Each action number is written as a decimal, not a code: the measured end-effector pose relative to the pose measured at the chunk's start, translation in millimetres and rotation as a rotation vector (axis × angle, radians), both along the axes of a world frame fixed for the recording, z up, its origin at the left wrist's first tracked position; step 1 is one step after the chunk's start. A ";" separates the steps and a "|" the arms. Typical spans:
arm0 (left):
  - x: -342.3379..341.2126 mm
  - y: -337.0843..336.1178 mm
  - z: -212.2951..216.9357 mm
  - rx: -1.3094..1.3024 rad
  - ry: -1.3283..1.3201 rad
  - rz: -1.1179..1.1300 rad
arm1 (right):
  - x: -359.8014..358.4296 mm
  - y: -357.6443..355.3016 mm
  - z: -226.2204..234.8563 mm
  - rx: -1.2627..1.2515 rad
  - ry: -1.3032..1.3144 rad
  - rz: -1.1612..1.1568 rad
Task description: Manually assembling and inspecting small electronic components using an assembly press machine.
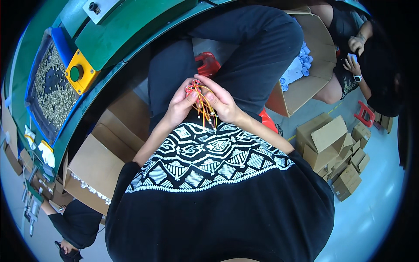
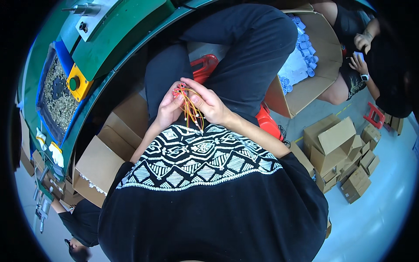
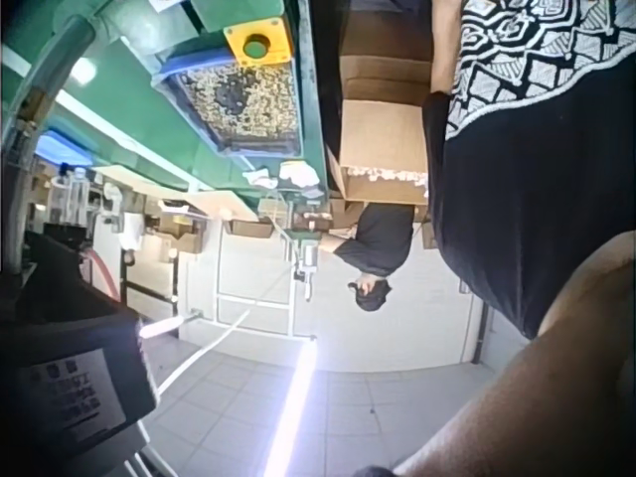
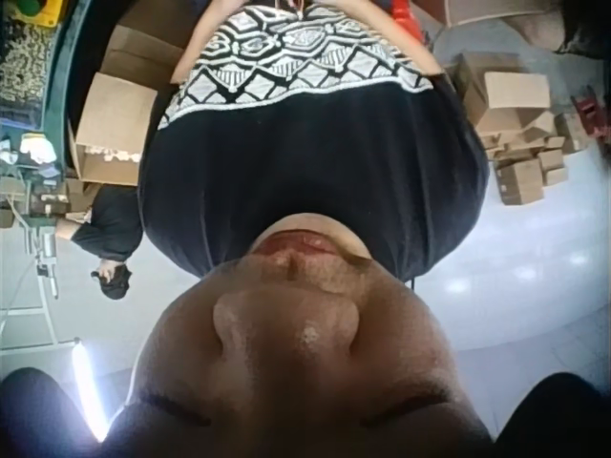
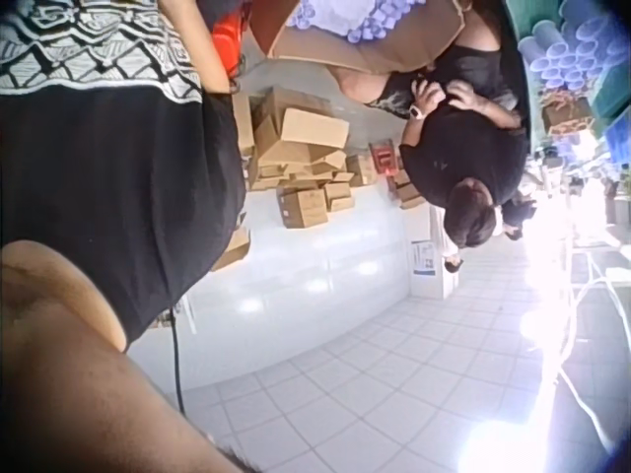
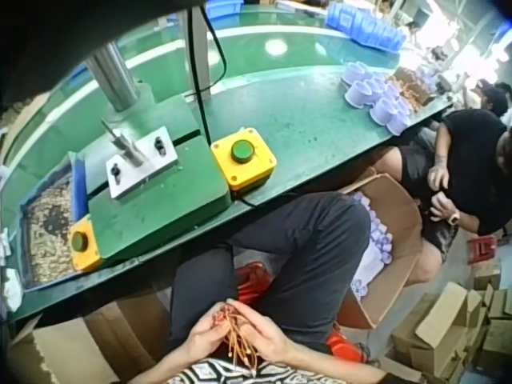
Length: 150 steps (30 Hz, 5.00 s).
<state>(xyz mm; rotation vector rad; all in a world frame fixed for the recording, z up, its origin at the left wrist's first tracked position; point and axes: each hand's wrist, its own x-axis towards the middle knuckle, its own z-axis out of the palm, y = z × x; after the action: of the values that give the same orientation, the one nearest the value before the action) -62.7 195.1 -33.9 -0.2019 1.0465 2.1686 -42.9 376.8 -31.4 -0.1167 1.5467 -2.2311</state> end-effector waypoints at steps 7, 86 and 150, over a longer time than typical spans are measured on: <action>10.4 0.2 -12.4 -0.148 0.266 0.034 | -2.9 -0.9 3.7 0.003 0.020 -0.004; 12.8 -21.2 -33.6 -0.538 0.385 -0.479 | -3.5 0.3 -21.8 0.350 0.173 0.029; 21.2 17.3 24.8 -1.042 1.056 -0.270 | -2.3 5.5 -48.9 -0.042 -0.670 0.027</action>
<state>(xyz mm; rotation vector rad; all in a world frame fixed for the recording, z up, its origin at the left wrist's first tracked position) -41.5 212.4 -9.1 0.6607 2.5319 1.2028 -45.2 382.3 -80.3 0.5401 1.1151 -1.9816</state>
